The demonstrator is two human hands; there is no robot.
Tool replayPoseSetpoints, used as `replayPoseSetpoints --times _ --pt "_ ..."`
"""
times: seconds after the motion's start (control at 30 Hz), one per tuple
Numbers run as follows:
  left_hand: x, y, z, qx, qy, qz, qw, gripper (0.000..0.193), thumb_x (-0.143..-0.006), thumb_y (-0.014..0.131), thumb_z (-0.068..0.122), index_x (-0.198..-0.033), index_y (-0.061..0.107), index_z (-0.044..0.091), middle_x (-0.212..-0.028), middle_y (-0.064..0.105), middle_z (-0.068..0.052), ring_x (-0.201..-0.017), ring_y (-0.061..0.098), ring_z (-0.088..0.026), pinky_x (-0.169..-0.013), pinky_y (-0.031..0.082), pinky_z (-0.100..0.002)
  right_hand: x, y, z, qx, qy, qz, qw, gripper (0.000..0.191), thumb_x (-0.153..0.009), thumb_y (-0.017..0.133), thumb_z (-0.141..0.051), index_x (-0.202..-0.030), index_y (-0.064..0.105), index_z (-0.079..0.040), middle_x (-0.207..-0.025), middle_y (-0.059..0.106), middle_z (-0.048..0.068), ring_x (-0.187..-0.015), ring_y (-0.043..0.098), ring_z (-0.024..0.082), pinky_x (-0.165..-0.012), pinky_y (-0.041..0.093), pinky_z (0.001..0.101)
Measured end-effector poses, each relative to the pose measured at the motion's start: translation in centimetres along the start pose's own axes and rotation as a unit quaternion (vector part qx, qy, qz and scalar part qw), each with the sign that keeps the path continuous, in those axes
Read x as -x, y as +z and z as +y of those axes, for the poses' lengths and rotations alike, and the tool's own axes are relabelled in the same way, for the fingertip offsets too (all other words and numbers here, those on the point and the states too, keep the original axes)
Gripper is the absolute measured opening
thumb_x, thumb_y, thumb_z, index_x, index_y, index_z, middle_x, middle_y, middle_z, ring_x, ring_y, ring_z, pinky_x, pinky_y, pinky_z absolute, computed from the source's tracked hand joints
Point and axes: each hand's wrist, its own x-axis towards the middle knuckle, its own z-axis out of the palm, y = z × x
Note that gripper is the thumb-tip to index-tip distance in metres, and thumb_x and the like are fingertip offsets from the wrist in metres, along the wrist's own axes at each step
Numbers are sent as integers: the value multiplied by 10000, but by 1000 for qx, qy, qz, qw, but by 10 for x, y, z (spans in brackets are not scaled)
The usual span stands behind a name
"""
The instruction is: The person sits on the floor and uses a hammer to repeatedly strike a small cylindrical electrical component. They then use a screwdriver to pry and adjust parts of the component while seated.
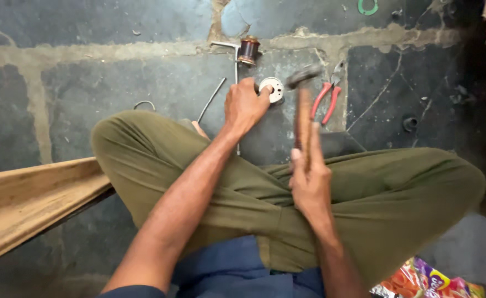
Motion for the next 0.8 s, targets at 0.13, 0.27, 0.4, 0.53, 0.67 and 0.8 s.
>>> replayPoseSetpoints --times 0.13,0.27,0.4,0.53,0.67,0.8 --pt "3 0 -5 -37 -12 -32 999 433 -836 728 441 -843 752 9 -839 728 -269 -831 710 -460 -761 555 -543 13 -12 -4 -217 -38 82 972 679 -1105 506 -169 -1692 166 -151 -785 592 8 -532 510 54 -448 427 259" --pt "0 -5 -2 -21 -29 -97 995 502 -830 722 492 -731 758 1 -711 714 -228 -706 721 -392 -670 556 -504 11 -8 0 -174 -54 104 978 680 -1114 515 -185 -1686 149 -143 -794 597 62 -533 524 84 -467 445 287" --pt "-2 -10 -1 32 -79 -164 983 547 -870 667 506 -668 742 3 -551 692 -143 -532 734 -266 -588 573 -424 -2 3 7 69 -192 28 979 566 -1175 512 -217 -1650 218 -124 -910 687 172 -639 633 120 -607 504 302" --pt "0 -10 -2 92 -96 -192 972 530 -900 632 470 -657 726 9 -548 708 -108 -475 722 -225 -515 586 -379 4 -2 4 67 -58 16 996 681 -1049 545 -230 -1647 245 -101 -709 657 71 -529 627 121 -510 502 322" --pt "3 -9 -4 81 -101 -203 971 551 -915 633 471 -665 750 -7 -551 702 -117 -468 703 -200 -503 566 -368 10 -9 -3 -32 -104 102 989 668 -1123 528 -220 -1681 182 -100 -793 642 139 -588 585 177 -559 519 359" --pt "-2 -9 -1 101 -103 -207 968 528 -917 636 459 -707 753 -12 -569 719 -104 -470 709 -186 -493 570 -358 -13 -3 -1 98 -189 35 976 669 -1110 575 -190 -1687 245 -111 -915 677 249 -778 674 372 -631 526 424"
